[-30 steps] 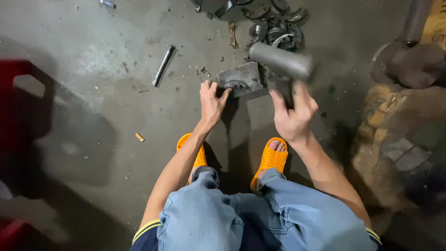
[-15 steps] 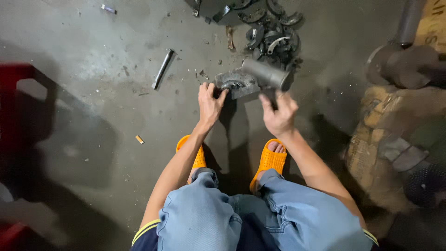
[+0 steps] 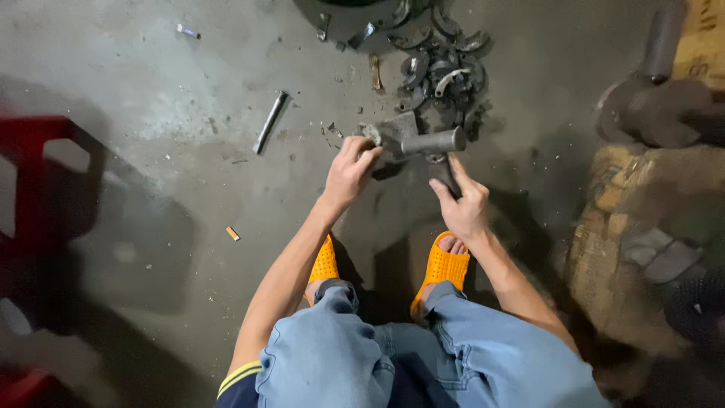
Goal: The person sits on the floor and repeatedly hammers a small metal piece placed on a block. They pick up the metal piece from a pile, position it, strike it with a hammer, and then place it into a nearby bucket. This process is repeated multiple times.
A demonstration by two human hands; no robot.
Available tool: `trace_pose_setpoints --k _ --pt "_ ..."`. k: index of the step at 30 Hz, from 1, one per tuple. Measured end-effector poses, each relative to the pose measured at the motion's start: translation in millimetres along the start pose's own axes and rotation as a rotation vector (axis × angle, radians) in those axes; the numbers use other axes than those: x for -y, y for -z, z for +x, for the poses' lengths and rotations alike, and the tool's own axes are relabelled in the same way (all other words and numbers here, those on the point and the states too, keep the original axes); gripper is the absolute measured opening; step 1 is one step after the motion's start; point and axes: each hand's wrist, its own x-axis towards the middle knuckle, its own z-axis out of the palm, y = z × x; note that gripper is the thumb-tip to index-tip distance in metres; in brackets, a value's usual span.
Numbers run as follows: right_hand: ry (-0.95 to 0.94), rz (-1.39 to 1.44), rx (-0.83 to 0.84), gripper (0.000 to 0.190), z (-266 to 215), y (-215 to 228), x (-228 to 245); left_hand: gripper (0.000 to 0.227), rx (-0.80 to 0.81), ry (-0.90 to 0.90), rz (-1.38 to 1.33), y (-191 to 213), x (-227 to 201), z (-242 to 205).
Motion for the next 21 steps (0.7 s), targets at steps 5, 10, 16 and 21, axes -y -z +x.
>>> trace_pose_setpoints --k 5,10,16,21 --pt "-0.072 0.033 0.005 0.048 -27.7 -9.2 -21.4 0.027 0.22 -0.074 0.069 -21.9 18.7 -48.1" --pt "-0.114 0.045 0.024 0.048 -42.0 -23.1 -30.2 0.042 0.169 0.21 0.096 -1.0 4.5 -42.7" --pt "-0.046 0.04 0.054 0.039 -1.4 -13.3 14.3 0.023 0.286 0.243 0.183 -15.5 7.9 -36.7" --pt "0.041 -0.033 -0.184 0.023 4.7 -4.7 14.8 0.05 0.283 0.166 0.194 -24.2 10.3 -34.7"
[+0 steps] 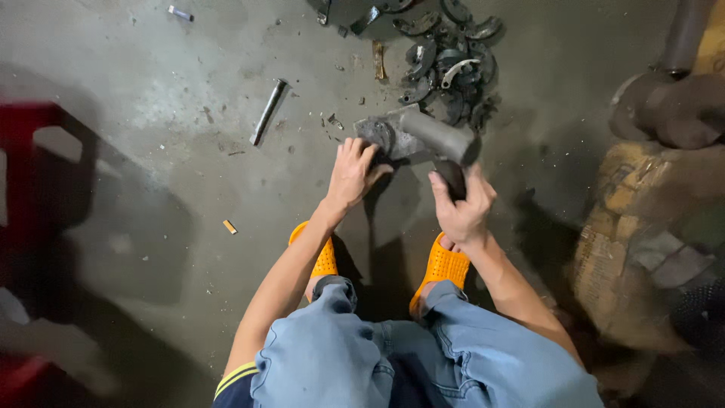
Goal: The person sits on the floor and repeatedly hammers a small metal piece placed on a block. They pick up the metal piece from a pile, position it, strike it with a hammer, and then place it into a nearby bucket. This process is repeated multiple times.
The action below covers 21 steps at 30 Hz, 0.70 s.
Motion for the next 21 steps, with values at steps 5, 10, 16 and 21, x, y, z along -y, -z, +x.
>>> trace_pose_setpoints --k 5,10,16,21 --pt "-0.065 0.047 0.0 0.033 -13.9 9.3 -15.7 0.052 0.108 -0.126 0.18 38.4 -2.2 30.6" --pt "-0.264 0.118 0.03 0.045 -73.4 37.5 -53.4 0.052 0.278 -0.175 0.339 26.1 14.3 52.9" --pt "-0.499 -0.018 -0.005 0.049 -129.5 85.3 -102.0 0.039 0.308 -0.059 0.323 33.8 1.2 39.7" --pt "-0.541 -0.089 0.085 0.046 -135.3 118.9 -138.7 0.054 0.257 0.219 0.18 57.8 -14.5 43.0"
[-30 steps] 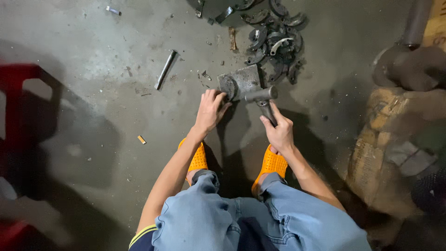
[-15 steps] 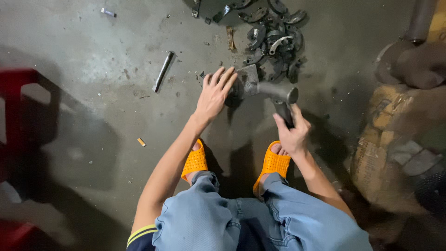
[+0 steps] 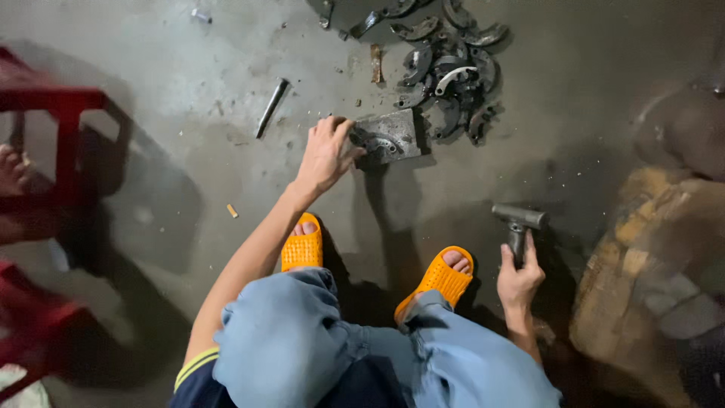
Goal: The person sits on the floor and repeatedly hammers a small metal piece placed on a block. They pick up the metal piece from a pile, position it, strike it with a hammer, and then place it into a nearby bucket. This process is repeated multiple times.
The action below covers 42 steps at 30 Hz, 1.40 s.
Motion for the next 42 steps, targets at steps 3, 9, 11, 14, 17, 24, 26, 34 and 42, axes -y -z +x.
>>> trace_pose_setpoints --k 3,9,11,14,17,24,26,34,42 --pt "-0.083 -0.01 0.003 0.05 11.4 4.1 -49.1 0.05 -0.079 0.065 -0.16 29.3 -2.9 -13.3" --pt "0.092 -0.135 0.19 0.049 40.5 41.5 22.9 0.041 -0.232 0.102 -0.125 71.0 51.5 -41.5" --pt "0.121 -0.207 0.157 0.051 47.2 34.9 -2.8 0.04 -0.245 0.102 -0.11 78.7 77.8 -35.4" --pt "0.142 -0.394 0.167 0.051 51.8 34.3 5.2 0.037 -0.197 0.158 -0.068 75.1 114.8 -34.1" --pt "0.082 -0.595 0.235 0.051 66.4 35.0 39.9 0.036 -0.08 0.234 -0.005 70.5 140.3 -18.6" --pt "-0.272 -0.875 0.41 0.056 106.0 16.3 60.6 0.016 0.171 0.231 0.204 2.5 185.4 18.0" --pt "-0.353 -0.908 0.422 0.054 107.1 3.4 84.4 0.015 0.137 0.215 0.16 49.9 162.5 22.2" --pt "-0.403 -0.911 0.492 0.049 117.1 -11.4 111.8 0.017 0.123 0.281 0.117 12.8 191.2 19.1" --pt "-0.542 -0.793 0.513 0.049 114.8 -21.3 184.9 0.018 -0.049 0.424 -1.155 115.2 162.3 11.6"
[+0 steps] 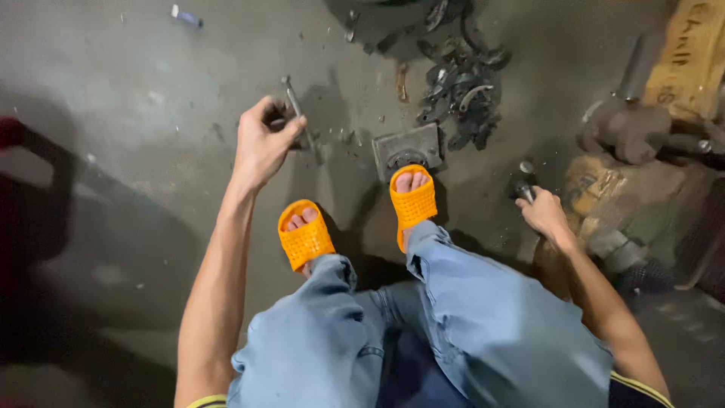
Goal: The person sits on the floor and repeatedly hammers a small metal piece placed on a block. They pick up the metal piece from a pile, position it, strike it with a hammer, and then place it into a nearby bucket. This process is repeated multiple times.
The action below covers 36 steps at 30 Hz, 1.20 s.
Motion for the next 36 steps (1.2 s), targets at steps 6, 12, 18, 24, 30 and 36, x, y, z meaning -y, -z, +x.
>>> trace_pose_setpoints --k 6,12,18,24,30,36 --pt "0.08 -0.059 0.088 0.058 6.4 24.8 5.5 0.028 0.057 -0.064 -0.241 -65.4 -41.9 -8.4" --pt "0.12 -0.061 0.104 0.046 74.9 -9.1 -65.3 0.018 0.084 -0.198 -0.088 -131.0 21.4 -7.7" --pt "0.223 0.023 0.107 0.056 57.1 18.4 -23.7 0.022 0.163 -0.323 -0.013 -156.7 26.5 -10.2" --pt "0.385 0.261 0.048 0.038 15.4 40.4 34.6 0.016 0.188 -0.366 0.013 -160.5 27.6 -9.9" --pt "0.609 0.323 -0.015 0.018 6.3 50.7 65.5 0.012 0.188 -0.374 0.015 -161.6 39.1 -8.0" --pt "0.763 0.357 -0.012 0.014 -25.0 74.4 121.2 0.015 0.238 -0.342 0.011 -160.0 34.6 -10.5"
